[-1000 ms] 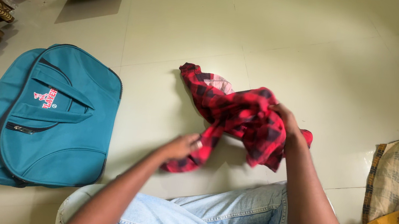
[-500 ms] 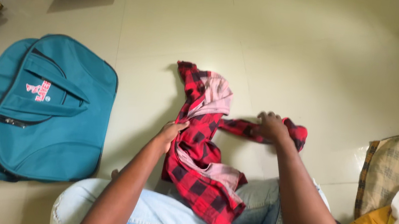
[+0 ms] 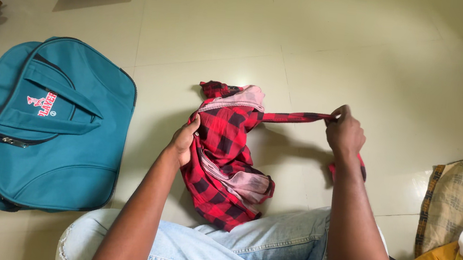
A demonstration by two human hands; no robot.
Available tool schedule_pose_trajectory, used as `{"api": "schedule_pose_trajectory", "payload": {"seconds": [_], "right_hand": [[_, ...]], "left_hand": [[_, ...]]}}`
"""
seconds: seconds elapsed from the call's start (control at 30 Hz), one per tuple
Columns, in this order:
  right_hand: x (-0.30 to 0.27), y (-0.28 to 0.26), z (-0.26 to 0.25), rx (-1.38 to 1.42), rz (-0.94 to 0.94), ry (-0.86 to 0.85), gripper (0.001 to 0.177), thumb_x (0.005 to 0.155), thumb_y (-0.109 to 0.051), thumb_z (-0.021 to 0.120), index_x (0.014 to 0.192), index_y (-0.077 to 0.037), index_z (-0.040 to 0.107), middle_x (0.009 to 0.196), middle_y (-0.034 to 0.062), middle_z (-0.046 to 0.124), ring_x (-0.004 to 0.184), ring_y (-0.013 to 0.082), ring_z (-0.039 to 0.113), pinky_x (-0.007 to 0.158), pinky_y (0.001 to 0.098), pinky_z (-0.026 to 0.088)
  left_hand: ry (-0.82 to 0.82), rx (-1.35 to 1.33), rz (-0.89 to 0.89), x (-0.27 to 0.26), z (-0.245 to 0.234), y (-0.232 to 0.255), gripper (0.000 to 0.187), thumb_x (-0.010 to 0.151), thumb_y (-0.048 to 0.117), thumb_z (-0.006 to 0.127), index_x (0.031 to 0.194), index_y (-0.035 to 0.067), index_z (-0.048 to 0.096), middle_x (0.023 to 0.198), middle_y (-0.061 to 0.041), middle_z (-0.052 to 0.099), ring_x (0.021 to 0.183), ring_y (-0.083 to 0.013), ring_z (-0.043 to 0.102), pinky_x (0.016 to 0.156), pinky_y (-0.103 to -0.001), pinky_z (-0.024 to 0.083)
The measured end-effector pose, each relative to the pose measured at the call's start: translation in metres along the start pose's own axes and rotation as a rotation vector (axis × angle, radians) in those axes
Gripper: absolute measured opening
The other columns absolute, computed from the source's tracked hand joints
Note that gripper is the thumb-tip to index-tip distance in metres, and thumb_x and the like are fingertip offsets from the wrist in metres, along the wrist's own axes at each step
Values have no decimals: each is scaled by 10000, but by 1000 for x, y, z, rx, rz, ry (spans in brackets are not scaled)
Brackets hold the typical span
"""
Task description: The person spreads a red plaid shirt on the floor, buttons the center buttons one by one, and then folds the shirt by bringing the sides together.
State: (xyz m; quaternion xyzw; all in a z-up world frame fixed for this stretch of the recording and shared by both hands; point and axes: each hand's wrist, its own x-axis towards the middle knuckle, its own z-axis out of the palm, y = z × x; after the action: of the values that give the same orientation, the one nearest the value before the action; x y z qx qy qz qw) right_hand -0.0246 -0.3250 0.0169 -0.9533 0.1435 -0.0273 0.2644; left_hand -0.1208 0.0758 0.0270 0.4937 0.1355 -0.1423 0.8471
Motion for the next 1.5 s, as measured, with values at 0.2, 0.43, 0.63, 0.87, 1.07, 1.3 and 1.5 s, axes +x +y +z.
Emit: {"api": "schedule_pose_trajectory", "payload": {"seconds": [0.2, 0.43, 0.63, 0.87, 1.07, 1.3, 1.5], "right_hand": [[-1, 1, 15, -293, -388, -202, 554, 697, -341, 873, 1214, -236, 704, 1120, 124, 715, 1065, 409, 616, 769, 486, 539], [-61, -43, 84, 339, -301, -690, 358, 926, -238, 624, 1235, -93, 733, 1070, 122, 783, 976, 281, 737, 863, 429, 578], [-83, -63, 106, 882, -205, -1109, 765, 858, -250, 755, 1535, -141, 417, 1504, 21, 529, 1362, 158, 510, 1111, 366, 431], [-66, -67, 74, 1145, -19, -1026, 611, 954, -285, 607, 1514, -71, 487, 1425, 119, 604, 1244, 259, 617, 1004, 450, 551], [-67, -61, 76, 1349, 56, -1120, 673, 997, -250, 555, 1613, -86, 336, 1513, 160, 532, 1307, 291, 559, 1070, 406, 505], [-186, -108, 89, 1127, -471, -1172, 987, 810, 100, 575, 1638, -71, 66, 1672, 156, 275, 1493, 218, 314, 1162, 346, 347], [-161, -112, 77, 1217, -306, -1214, 944, 857, 106, 501, 1682, -172, 137, 1554, 156, 474, 1206, 176, 571, 888, 270, 530]], "left_hand": [[52, -26, -7, -3, 13, 6, 716, 955, 550, 545, 1501, 94, 465, 1483, -113, 571, 1304, -288, 582, 1076, -462, 489], [-3, 12, 119, -5, 49, -21, 669, 991, 480, 600, 1500, 61, 485, 1488, -65, 564, 1345, -213, 539, 1117, -402, 446], [-101, -102, 61, -21, 73, -7, 644, 968, 450, 608, 1483, 89, 471, 1455, -68, 569, 1340, -235, 540, 1125, -445, 451], [-268, -384, -71, 3, 24, -19, 679, 968, 530, 534, 1460, 63, 500, 1425, -136, 606, 1305, -319, 575, 1126, -498, 427], [-298, -245, 31, 59, -20, -106, 570, 1038, 382, 512, 1444, -18, 502, 1426, -203, 601, 1333, -343, 544, 1186, -498, 399], [9, 893, 168, 94, -63, -198, 544, 1091, 418, 492, 1490, 50, 461, 1475, -157, 534, 1384, -280, 471, 1195, -431, 355], [-67, 857, 722, 105, -101, -231, 452, 1133, 356, 459, 1488, 91, 550, 1461, -90, 625, 1352, -189, 608, 1193, -346, 461]]}}
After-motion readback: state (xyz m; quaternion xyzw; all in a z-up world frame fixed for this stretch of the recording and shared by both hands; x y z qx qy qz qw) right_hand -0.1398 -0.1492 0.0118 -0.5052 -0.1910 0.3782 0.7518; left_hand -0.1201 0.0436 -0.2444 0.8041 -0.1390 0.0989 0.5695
